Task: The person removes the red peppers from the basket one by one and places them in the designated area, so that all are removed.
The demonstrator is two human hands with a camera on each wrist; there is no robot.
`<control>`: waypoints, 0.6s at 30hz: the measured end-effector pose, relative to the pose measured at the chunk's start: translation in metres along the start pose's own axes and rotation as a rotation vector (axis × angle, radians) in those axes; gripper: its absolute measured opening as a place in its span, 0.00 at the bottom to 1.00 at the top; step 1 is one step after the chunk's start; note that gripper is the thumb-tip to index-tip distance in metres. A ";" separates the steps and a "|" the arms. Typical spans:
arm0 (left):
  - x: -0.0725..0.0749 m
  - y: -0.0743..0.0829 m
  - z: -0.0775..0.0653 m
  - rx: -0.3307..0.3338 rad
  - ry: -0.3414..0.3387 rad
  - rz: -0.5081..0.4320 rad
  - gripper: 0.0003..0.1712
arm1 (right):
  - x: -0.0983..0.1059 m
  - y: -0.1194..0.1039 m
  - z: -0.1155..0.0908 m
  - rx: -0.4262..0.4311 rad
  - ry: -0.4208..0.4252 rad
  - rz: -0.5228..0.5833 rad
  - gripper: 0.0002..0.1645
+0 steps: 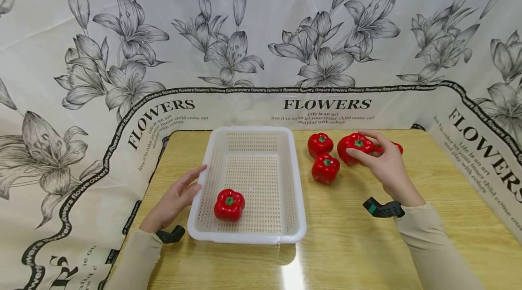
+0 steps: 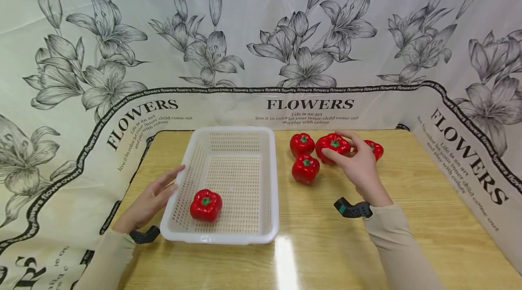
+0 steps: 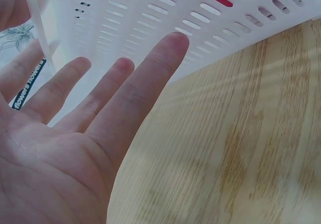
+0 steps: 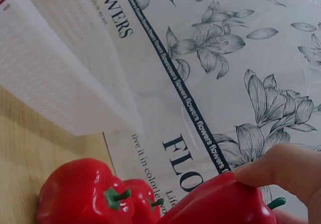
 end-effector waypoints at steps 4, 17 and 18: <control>0.000 -0.001 0.001 -0.001 -0.001 0.002 0.35 | 0.003 0.016 -0.006 -0.031 0.012 0.025 0.45; 0.002 -0.003 0.002 -0.004 0.007 0.013 0.34 | 0.001 0.061 -0.028 -0.100 0.048 0.001 0.44; 0.002 -0.003 0.002 -0.003 0.007 0.012 0.34 | 0.001 0.064 -0.030 -0.106 0.048 -0.010 0.44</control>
Point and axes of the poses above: each hand's wrist, its own z-axis towards the middle knuckle, its own x-axis out of the back of the hand, y = z × x, the point moved 8 cm from there along z, towards the middle knuckle, and after that the axes turned 14 degrees about x, right-handed, at the moved point
